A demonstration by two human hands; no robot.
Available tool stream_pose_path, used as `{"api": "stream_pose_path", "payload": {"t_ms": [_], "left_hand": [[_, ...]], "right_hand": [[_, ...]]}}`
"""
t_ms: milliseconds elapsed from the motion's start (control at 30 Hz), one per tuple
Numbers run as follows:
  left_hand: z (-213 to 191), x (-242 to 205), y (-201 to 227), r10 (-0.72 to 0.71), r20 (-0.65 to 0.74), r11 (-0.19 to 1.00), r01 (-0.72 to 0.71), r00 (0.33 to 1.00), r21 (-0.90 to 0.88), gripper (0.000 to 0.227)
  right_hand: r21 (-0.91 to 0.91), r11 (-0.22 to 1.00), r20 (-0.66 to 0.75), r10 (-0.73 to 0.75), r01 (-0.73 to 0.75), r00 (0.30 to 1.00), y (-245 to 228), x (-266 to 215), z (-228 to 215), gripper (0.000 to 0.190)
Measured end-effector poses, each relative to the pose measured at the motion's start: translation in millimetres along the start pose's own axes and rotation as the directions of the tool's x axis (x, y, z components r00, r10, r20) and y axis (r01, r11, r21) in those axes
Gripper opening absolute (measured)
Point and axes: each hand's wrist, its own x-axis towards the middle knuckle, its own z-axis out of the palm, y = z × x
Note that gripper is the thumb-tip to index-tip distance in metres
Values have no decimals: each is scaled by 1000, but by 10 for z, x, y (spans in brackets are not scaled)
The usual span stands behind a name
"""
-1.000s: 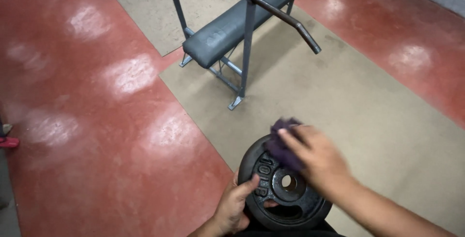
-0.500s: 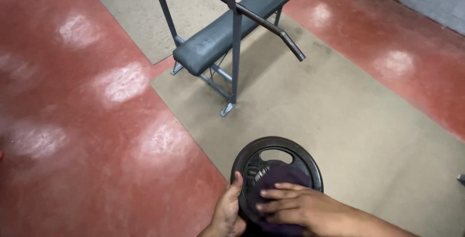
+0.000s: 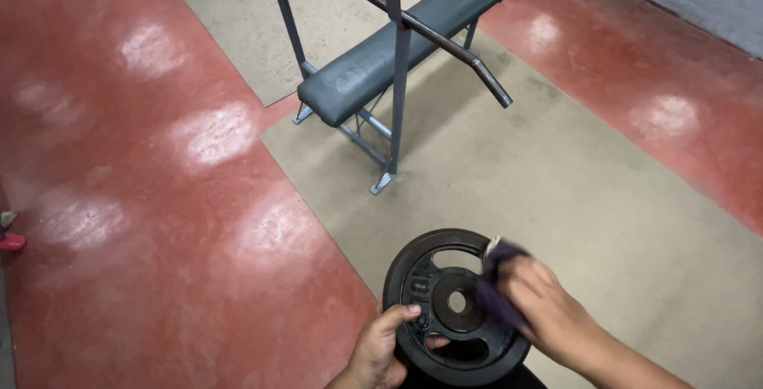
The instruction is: Wipe down gym bars and weight plates with a cloth.
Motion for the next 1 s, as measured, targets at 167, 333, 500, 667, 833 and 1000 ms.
{"api": "stream_pose_path", "payload": {"t_ms": [167,333,500,667,833,1000], "left_hand": [[-8,47,-53,48,36,998,-49,998,28,53],[-27,86,-63,-121,-42,984,114,992,-139,56],[-27,83,-28,7,-121,1000,-4,993,21,50],[-259,138,-69,-47,-3,997,46,999,-54,52],[-328,166,-55,-72,-33,995,69,997,-77,51],[-554,254,-105,-34,57,984,43,998,-171,54]], "right_hand": [[-59,972,-76,221,-226,972,-255,438,228,54],[61,995,111,-86,79,990,-338,372,190,55],[434,889,365,-323,147,873,-155,64,-158,38],[174,983,146,-81,55,986,250,-478,130,26],[145,985,-248,130,-96,960,495,-455,550,26],[899,-433,415,785,-73,460,326,24,644,58]]}}
